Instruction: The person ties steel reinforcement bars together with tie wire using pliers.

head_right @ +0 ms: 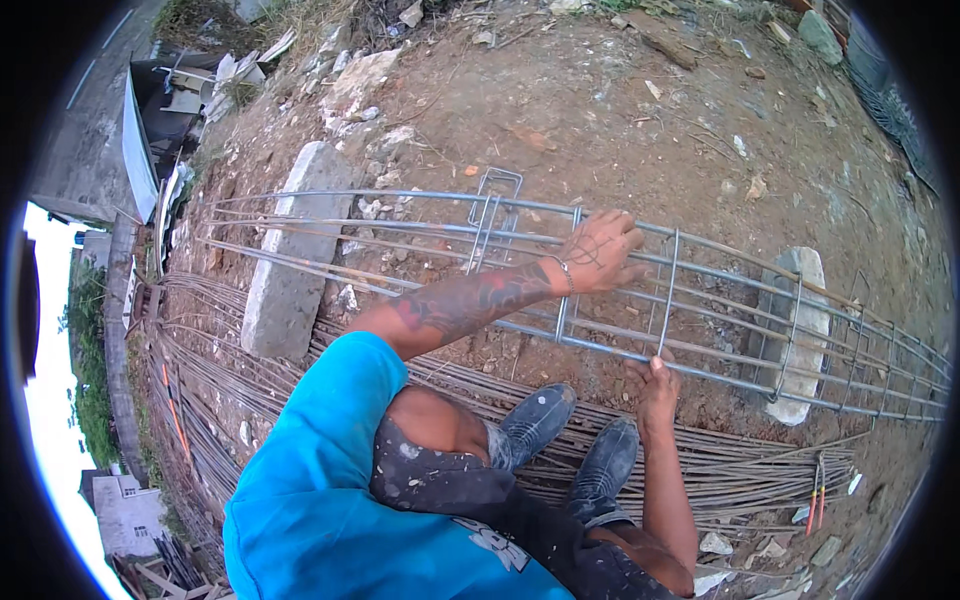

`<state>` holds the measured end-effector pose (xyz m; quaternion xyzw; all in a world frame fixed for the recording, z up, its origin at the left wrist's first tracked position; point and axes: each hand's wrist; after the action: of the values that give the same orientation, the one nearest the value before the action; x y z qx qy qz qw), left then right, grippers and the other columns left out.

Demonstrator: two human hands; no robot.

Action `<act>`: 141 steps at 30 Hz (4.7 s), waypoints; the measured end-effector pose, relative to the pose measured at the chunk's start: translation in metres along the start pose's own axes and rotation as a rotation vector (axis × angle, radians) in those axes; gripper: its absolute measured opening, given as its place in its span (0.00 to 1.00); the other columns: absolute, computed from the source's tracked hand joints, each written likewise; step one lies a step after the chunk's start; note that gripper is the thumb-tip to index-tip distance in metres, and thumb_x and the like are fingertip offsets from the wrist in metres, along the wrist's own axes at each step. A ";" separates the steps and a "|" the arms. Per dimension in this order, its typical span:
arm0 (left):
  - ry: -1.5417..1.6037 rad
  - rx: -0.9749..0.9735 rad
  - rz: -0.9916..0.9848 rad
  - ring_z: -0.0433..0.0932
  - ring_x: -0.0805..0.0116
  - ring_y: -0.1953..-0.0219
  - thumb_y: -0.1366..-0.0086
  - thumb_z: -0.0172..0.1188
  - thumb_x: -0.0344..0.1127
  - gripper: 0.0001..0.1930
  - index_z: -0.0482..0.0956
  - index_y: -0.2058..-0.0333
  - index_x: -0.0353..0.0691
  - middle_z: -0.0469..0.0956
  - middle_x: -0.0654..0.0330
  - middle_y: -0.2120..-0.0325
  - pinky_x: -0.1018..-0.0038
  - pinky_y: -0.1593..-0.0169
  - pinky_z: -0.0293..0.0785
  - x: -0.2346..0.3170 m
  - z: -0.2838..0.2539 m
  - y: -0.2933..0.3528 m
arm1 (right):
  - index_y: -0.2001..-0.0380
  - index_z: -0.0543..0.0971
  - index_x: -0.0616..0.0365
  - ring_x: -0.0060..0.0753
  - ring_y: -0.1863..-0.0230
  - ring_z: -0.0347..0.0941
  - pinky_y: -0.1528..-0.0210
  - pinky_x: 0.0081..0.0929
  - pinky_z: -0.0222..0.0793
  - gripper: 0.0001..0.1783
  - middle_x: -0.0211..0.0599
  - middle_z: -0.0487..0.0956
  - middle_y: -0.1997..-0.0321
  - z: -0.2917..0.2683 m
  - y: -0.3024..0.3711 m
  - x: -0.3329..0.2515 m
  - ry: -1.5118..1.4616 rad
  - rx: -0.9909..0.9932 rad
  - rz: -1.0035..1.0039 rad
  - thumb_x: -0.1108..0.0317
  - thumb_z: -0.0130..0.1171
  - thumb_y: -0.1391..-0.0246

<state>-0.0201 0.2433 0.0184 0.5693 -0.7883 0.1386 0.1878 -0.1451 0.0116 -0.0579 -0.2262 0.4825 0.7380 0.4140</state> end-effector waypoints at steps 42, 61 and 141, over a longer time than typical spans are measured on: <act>-0.366 -0.330 0.159 0.33 0.27 0.34 0.82 0.73 0.70 0.76 0.42 0.33 0.48 0.37 0.26 0.38 0.32 0.38 0.28 0.042 -0.013 0.016 | 0.51 0.69 0.74 0.42 0.49 0.73 0.45 0.35 0.70 0.28 0.50 0.74 0.52 0.019 0.000 0.006 -0.072 -0.004 0.022 0.57 0.57 0.42; -0.211 -0.402 -0.055 0.57 0.45 0.39 0.71 0.69 0.74 0.70 0.49 0.37 0.30 0.58 0.41 0.43 0.54 0.37 0.52 0.011 -0.025 -0.016 | 0.61 0.74 0.49 0.38 0.44 0.63 0.38 0.51 0.51 0.16 0.35 0.70 0.50 0.052 0.029 -0.037 1.622 -0.062 -1.220 0.59 0.63 0.52; -0.176 -0.122 0.030 0.78 0.42 0.72 0.38 0.52 0.54 0.23 0.74 0.71 0.35 0.77 0.42 0.78 0.53 0.65 0.72 0.056 0.031 -0.081 | 0.46 0.69 0.74 0.54 0.41 0.67 0.40 0.40 0.62 0.54 0.64 0.71 0.45 0.006 0.005 -0.038 0.433 0.085 0.080 0.33 0.65 0.61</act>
<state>0.0370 0.1573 0.0164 0.5551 -0.8171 0.0427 0.1500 -0.1276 0.0010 -0.0245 -0.3426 0.5993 0.6671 0.2802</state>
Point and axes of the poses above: each hand's wrist, its own y-axis away from the middle knuckle, its own z-axis out of the palm, x = y × z
